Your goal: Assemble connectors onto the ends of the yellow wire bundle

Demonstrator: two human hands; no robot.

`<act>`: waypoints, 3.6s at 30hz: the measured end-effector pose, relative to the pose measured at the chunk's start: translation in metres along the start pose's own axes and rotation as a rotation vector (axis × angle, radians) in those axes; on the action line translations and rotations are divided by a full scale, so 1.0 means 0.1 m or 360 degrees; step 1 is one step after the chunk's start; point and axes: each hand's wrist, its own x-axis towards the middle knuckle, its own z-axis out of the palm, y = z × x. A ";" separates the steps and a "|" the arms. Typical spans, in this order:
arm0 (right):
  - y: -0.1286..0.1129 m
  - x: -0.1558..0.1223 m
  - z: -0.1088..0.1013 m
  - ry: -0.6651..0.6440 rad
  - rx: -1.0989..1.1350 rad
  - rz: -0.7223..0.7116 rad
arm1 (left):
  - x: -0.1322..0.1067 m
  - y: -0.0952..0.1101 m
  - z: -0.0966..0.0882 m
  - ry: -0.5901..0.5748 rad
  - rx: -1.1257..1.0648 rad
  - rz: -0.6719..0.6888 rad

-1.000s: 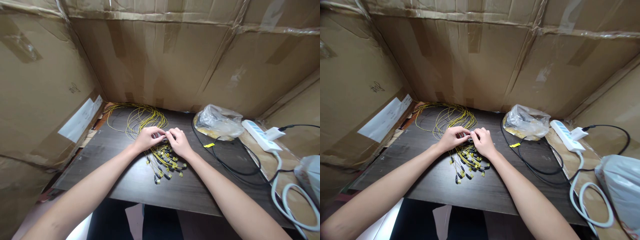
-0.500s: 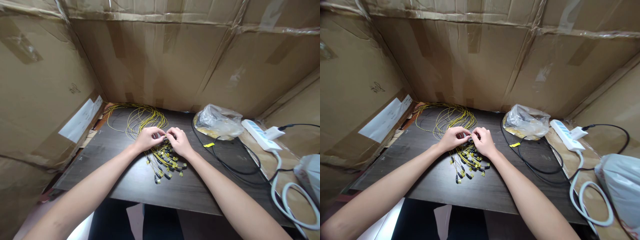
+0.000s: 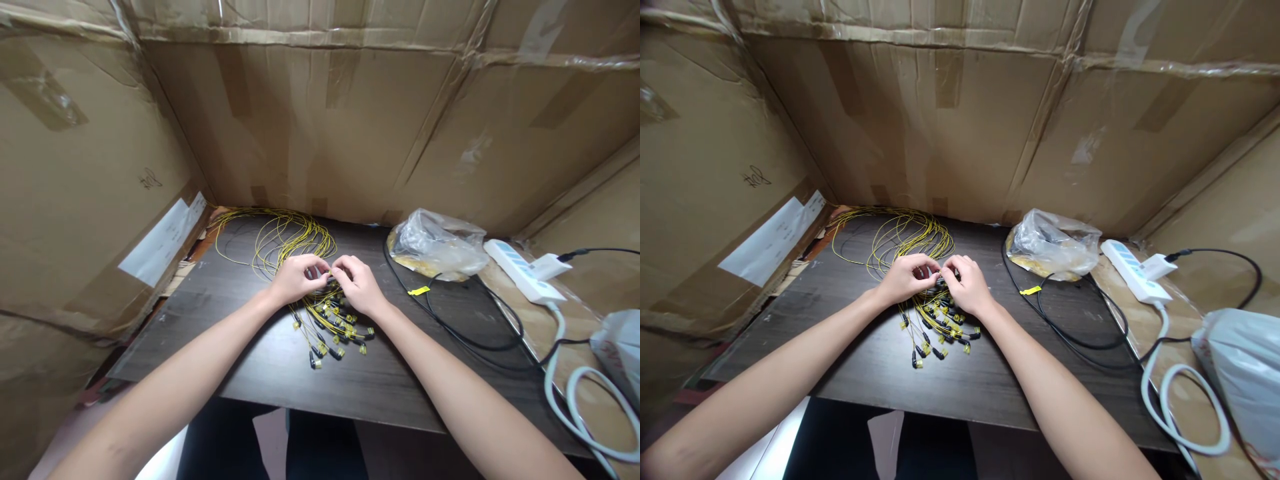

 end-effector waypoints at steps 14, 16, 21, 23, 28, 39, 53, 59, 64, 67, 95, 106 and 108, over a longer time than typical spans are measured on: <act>-0.01 0.00 0.02 -0.0055 0.0027 0.0023 | 0.00 0.02 0.00 -0.0007 -0.0041 0.0008; -0.01 0.00 0.01 -0.0045 0.0090 0.0020 | 0.00 0.02 -0.01 -0.0005 -0.0038 -0.0004; -0.01 0.00 0.00 -0.0026 0.0121 0.0007 | 0.00 0.03 -0.02 -0.0007 -0.0033 0.0006; -0.01 0.00 0.00 -0.0031 0.0082 0.0004 | 0.00 0.03 -0.02 -0.0009 -0.0036 0.0020; -0.01 0.00 0.01 -0.0050 -0.0036 0.0020 | -0.01 0.02 -0.01 -0.0008 -0.0025 0.0017; 0.02 0.00 0.03 0.0008 0.0116 -0.0005 | 0.00 0.00 -0.02 -0.0031 0.0004 -0.0001; -0.01 0.00 0.04 0.0005 -0.0019 -0.0009 | 0.00 -0.02 -0.02 -0.0033 -0.0013 -0.0010; 0.00 0.00 0.04 0.0031 0.0022 0.0000 | 0.00 -0.01 -0.03 -0.0041 -0.0037 0.0003; -0.01 0.00 0.06 0.0009 -0.0058 0.0008 | 0.00 -0.01 -0.01 -0.0017 -0.0107 -0.0029; -0.02 0.00 0.06 0.0013 -0.0055 -0.0009 | 0.01 -0.01 -0.01 0.0003 -0.0130 -0.0069; -0.01 0.00 0.01 0.0031 0.0052 -0.0075 | 0.01 0.01 -0.03 -0.0019 -0.0190 -0.0120; -0.01 0.01 0.03 0.0031 0.0076 -0.0040 | 0.01 0.03 -0.04 -0.0015 -0.0158 -0.0081; -0.01 0.00 0.02 0.0048 0.0133 -0.0021 | 0.01 0.03 -0.04 -0.0037 -0.0139 -0.0087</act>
